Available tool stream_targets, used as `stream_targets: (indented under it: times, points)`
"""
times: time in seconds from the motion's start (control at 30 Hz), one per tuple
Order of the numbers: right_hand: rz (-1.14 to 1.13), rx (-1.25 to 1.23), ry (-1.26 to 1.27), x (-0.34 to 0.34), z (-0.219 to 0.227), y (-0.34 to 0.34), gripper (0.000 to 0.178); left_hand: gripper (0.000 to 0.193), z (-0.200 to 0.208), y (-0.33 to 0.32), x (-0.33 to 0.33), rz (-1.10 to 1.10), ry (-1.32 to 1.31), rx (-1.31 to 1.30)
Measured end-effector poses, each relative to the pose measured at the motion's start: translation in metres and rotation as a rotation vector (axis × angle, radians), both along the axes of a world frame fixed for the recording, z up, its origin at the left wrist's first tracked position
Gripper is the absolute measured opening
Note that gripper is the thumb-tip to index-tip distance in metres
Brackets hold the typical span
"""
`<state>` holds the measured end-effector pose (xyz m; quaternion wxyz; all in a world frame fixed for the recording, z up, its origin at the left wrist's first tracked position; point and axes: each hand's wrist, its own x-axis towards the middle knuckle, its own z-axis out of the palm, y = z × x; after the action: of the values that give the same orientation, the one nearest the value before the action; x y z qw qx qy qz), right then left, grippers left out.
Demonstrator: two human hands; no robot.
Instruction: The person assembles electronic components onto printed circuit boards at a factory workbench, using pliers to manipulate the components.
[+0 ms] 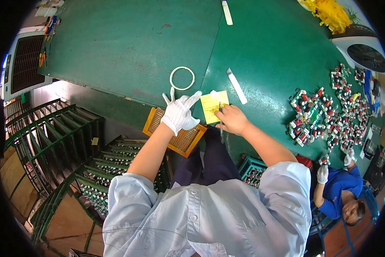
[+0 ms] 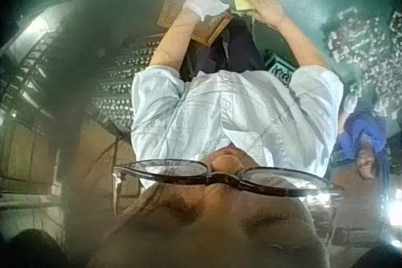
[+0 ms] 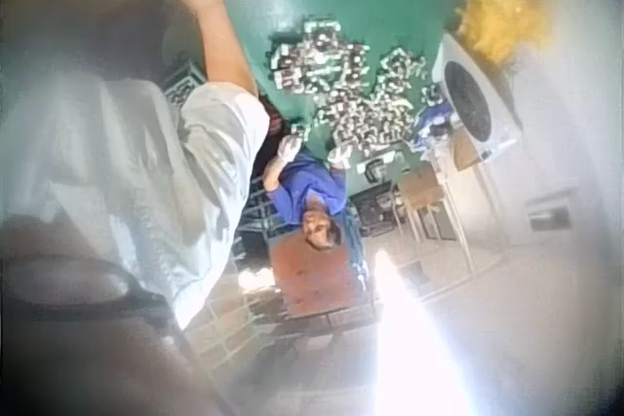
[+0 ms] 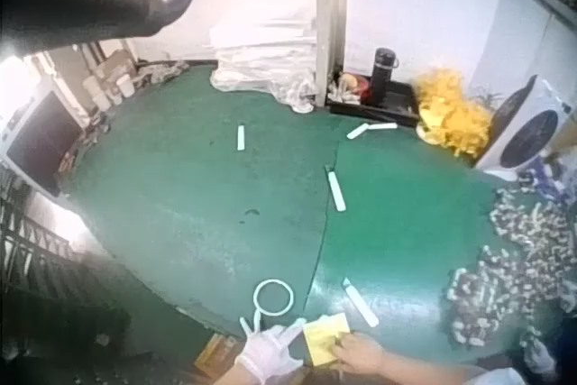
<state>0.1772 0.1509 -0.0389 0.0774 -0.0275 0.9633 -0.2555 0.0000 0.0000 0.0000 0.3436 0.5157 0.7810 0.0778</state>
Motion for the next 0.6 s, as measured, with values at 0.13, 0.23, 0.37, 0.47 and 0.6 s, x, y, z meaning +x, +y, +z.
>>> stream_targets:
  times: [0.13,0.23,0.37,0.47,0.6]
  points:
    - [0.038,-0.019,-0.063,-0.004,0.006,0.009,0.044,0.082,-0.023,-0.030,0.030,0.135,0.053,0.162]
    - [0.056,-0.008,-0.102,-0.009,0.006,0.010,0.043,0.082,-0.010,-0.047,0.054,0.176,-0.030,0.231]
    - [0.082,-0.003,-0.133,-0.011,0.001,0.013,0.041,0.070,0.005,-0.064,0.086,0.171,0.131,0.135]
    - [0.116,-0.008,-0.074,-0.013,-0.002,0.014,0.039,0.059,-0.043,-0.094,0.103,0.239,-0.089,0.135]
    - [0.128,-0.041,-0.066,-0.012,-0.004,0.021,0.031,0.062,-0.013,-0.080,0.096,0.157,-0.104,-0.003]
